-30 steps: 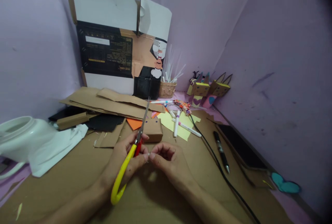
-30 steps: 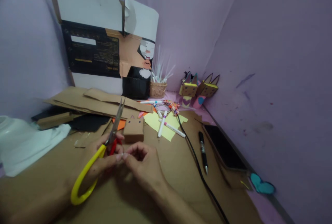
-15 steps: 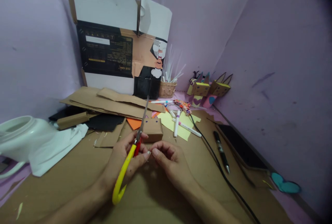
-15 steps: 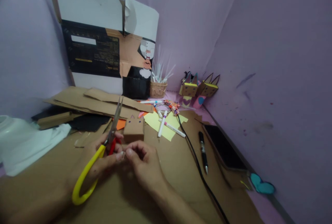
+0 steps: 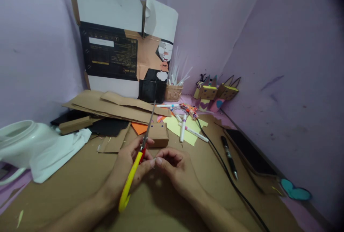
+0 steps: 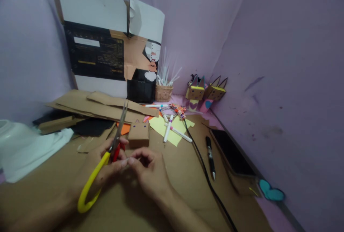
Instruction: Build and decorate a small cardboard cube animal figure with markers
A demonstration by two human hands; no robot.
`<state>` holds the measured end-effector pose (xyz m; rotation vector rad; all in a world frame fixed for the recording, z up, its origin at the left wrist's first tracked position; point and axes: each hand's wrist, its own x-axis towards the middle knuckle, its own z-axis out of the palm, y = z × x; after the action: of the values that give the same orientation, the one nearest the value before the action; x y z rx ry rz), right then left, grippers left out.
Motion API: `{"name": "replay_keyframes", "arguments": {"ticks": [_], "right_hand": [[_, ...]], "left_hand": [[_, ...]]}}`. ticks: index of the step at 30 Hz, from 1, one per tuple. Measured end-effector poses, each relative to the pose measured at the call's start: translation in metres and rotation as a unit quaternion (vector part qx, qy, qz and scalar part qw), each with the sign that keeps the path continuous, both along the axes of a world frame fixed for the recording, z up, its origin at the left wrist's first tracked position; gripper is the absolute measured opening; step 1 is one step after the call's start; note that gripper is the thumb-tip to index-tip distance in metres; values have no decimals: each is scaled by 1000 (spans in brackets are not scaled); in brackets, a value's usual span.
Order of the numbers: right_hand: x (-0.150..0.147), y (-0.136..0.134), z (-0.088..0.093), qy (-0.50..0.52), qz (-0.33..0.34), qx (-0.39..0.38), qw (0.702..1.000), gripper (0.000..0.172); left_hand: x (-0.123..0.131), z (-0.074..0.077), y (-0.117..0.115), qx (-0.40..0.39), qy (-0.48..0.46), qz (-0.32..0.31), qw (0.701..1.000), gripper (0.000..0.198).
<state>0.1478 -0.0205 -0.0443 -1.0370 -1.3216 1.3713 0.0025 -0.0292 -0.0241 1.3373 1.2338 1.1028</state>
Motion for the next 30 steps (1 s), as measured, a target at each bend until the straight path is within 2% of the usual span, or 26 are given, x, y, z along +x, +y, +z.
{"name": "replay_keyframes", "arguments": {"ticks": [10, 16, 21, 30], "right_hand": [[3, 1, -3, -4, 59, 19, 998, 21], [10, 3, -5, -113, 38, 58, 991, 16], [11, 1, -6, -188, 37, 87, 978, 12], [10, 1, -3, -210, 25, 114, 971, 10]], "left_hand": [[-1, -1, 1, 16, -2, -7, 1000, 39], [-3, 2, 3, 21, -7, 10, 1000, 38], [-4, 2, 2, 10, 6, -26, 1000, 40], [-1, 3, -1, 28, 25, -38, 999, 35]]}}
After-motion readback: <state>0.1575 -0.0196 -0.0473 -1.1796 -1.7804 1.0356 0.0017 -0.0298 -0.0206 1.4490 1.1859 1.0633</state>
